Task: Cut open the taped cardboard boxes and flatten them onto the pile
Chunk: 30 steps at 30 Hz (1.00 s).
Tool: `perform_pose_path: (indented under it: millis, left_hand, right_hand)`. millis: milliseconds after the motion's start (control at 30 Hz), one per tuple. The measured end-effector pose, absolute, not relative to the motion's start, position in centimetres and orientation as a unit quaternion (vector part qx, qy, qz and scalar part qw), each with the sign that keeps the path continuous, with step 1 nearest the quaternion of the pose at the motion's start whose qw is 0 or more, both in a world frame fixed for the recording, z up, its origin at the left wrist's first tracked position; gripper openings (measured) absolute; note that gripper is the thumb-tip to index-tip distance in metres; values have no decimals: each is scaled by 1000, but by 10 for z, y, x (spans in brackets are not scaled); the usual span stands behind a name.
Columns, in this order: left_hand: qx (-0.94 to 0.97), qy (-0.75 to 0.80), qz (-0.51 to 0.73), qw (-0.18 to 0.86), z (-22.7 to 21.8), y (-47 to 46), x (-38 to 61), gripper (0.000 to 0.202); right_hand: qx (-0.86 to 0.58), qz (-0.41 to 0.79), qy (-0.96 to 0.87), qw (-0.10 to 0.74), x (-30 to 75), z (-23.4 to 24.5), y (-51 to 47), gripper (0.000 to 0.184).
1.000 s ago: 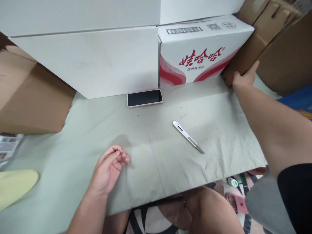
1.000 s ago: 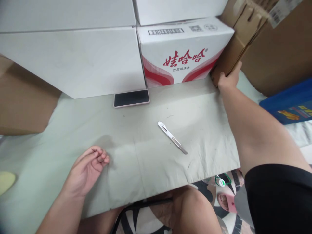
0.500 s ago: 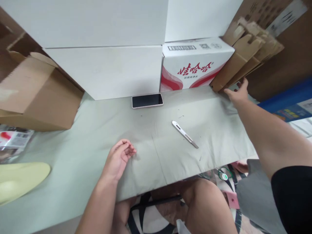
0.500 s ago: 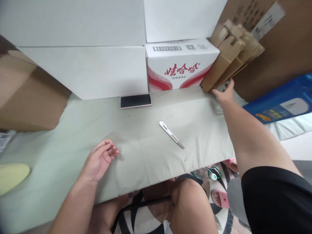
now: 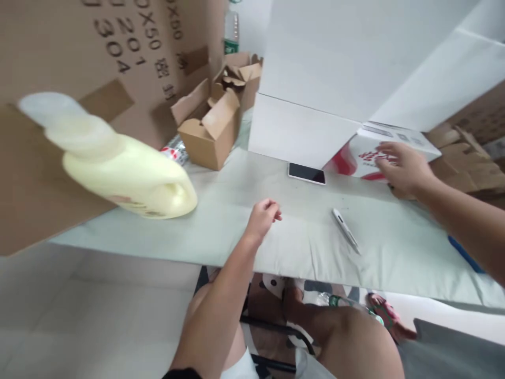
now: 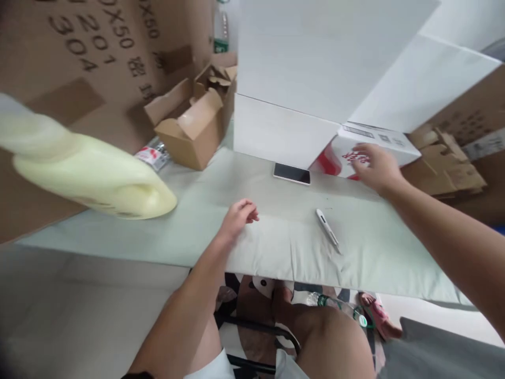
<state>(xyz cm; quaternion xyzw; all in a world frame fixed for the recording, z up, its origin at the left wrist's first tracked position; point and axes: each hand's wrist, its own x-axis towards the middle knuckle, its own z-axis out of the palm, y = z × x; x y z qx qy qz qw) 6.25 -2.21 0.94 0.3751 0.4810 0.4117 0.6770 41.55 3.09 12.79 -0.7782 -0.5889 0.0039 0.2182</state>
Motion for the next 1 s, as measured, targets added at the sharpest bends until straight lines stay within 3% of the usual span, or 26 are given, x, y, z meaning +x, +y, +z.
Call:
perform_pose_path:
  millis: [100, 267, 433, 600, 700, 867, 933, 1000]
  left_hand:
    - [392, 472, 424, 666, 11, -19, 56, 11]
    - [429, 465, 422, 648, 7, -16, 44, 13]
    - [447, 483, 417, 627, 7, -15, 26, 11]
    - [451, 489, 460, 587, 16, -18, 10, 12]
    - [450, 489, 580, 471, 25, -28, 4, 12]
    - [483, 438, 730, 203, 30, -47, -3, 12]
    - [477, 432, 750, 153, 26, -44, -3, 3]
    - [462, 464, 737, 167, 19, -36, -2, 20]
  right_hand:
    - [-605, 30, -775, 179, 300, 116, 61, 29]
    - [-399, 5, -908, 126, 121, 102, 107, 47]
    - [-479, -30, -870, 113, 37, 92, 143, 45]
    - [-589, 12, -804, 84, 51, 84, 137, 56]
    - [-608, 42, -779, 147, 90, 82, 122, 57]
    - [-589, 96, -729, 337, 179, 78, 58, 52]
    - [-595, 113, -692, 392, 212, 72, 13, 52]
    - [-593, 116, -665, 439, 237, 62, -32, 54]
